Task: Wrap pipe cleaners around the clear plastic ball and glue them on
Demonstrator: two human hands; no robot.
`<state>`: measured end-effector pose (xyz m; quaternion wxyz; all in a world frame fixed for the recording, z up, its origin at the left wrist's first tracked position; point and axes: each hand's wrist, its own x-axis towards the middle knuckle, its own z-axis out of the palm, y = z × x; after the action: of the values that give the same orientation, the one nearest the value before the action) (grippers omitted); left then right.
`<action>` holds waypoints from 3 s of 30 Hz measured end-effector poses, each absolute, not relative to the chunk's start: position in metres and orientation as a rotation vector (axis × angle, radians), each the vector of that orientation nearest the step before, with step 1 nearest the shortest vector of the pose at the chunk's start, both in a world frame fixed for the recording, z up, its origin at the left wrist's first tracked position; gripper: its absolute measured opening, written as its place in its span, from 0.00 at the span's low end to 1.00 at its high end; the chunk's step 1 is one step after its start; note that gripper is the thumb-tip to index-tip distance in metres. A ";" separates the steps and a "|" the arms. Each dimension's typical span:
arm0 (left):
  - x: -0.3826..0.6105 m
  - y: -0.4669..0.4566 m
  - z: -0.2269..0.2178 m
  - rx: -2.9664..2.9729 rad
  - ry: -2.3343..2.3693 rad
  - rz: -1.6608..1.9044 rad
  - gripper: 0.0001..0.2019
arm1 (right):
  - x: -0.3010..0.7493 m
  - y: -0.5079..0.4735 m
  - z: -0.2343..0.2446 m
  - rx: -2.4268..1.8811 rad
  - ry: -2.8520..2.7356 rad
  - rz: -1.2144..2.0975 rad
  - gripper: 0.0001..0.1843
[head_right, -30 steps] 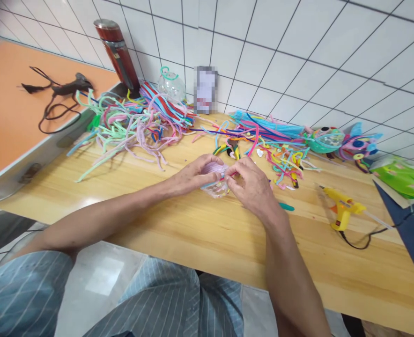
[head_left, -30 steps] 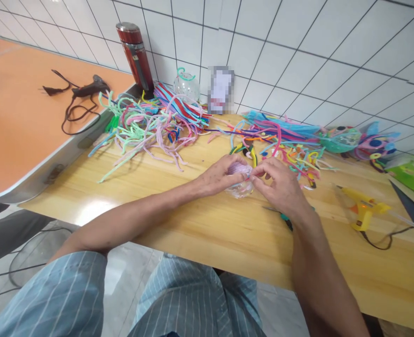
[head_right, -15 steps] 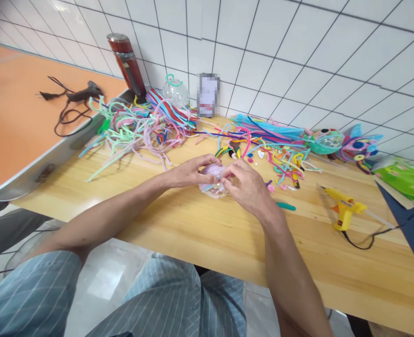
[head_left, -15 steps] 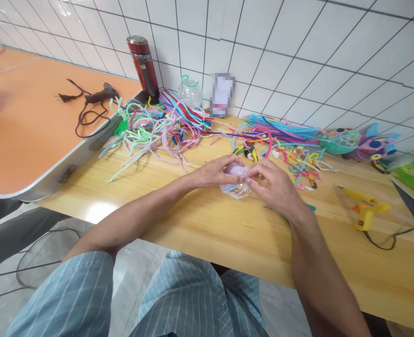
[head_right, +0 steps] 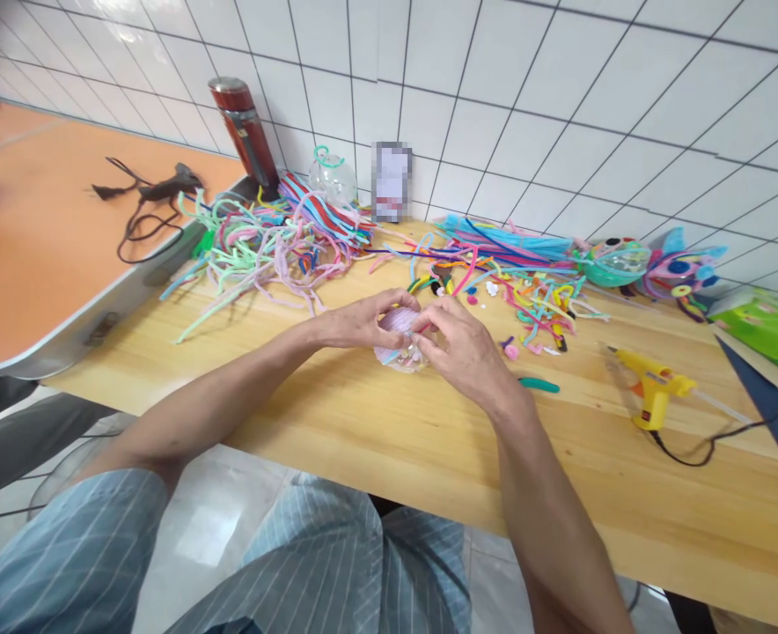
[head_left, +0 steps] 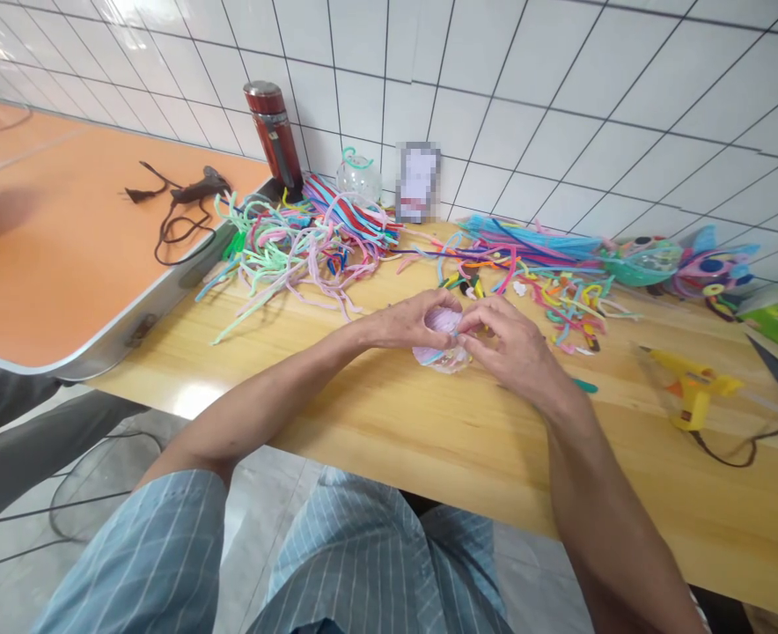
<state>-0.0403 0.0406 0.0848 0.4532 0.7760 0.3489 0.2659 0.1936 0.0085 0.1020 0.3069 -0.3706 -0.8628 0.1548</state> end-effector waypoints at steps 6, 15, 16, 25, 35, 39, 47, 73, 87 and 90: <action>-0.039 0.037 0.084 1.987 0.931 0.651 0.25 | 0.198 0.012 0.100 -0.991 -2.256 0.429 0.12; -0.037 0.027 0.085 1.807 0.897 0.693 0.23 | 0.205 0.024 0.090 -1.092 -2.111 0.505 0.09; -0.037 0.027 0.085 1.809 0.904 0.703 0.23 | 0.205 0.024 0.089 -1.097 -2.096 0.494 0.09; -0.030 0.022 0.076 1.828 0.960 0.801 0.25 | 0.201 0.025 0.085 -1.093 -2.046 0.563 0.05; -0.023 0.017 0.065 2.006 0.954 0.992 0.27 | 0.192 0.022 0.079 -1.080 -1.840 0.751 0.09; -0.020 0.017 0.058 2.012 0.938 1.040 0.26 | 0.191 0.025 0.072 -1.082 -1.792 0.724 0.18; -0.020 0.017 0.054 1.982 0.958 1.075 0.27 | 0.191 0.025 0.071 -1.109 -1.811 0.682 0.11; -0.018 0.016 0.047 2.059 0.874 1.102 0.30 | 0.186 0.023 0.073 -1.148 -1.790 0.708 0.07; -0.020 0.021 0.044 2.156 0.799 1.062 0.29 | 0.188 0.026 0.065 -1.182 -1.796 0.719 0.06; -0.020 0.021 0.043 2.154 0.823 1.055 0.28 | 0.188 0.026 0.064 -1.208 -1.742 0.754 0.10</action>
<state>-0.0198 0.0214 0.0429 0.2985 0.8107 0.3098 0.3970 0.1879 0.0261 0.0640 0.4312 -0.4844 -0.6985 0.3024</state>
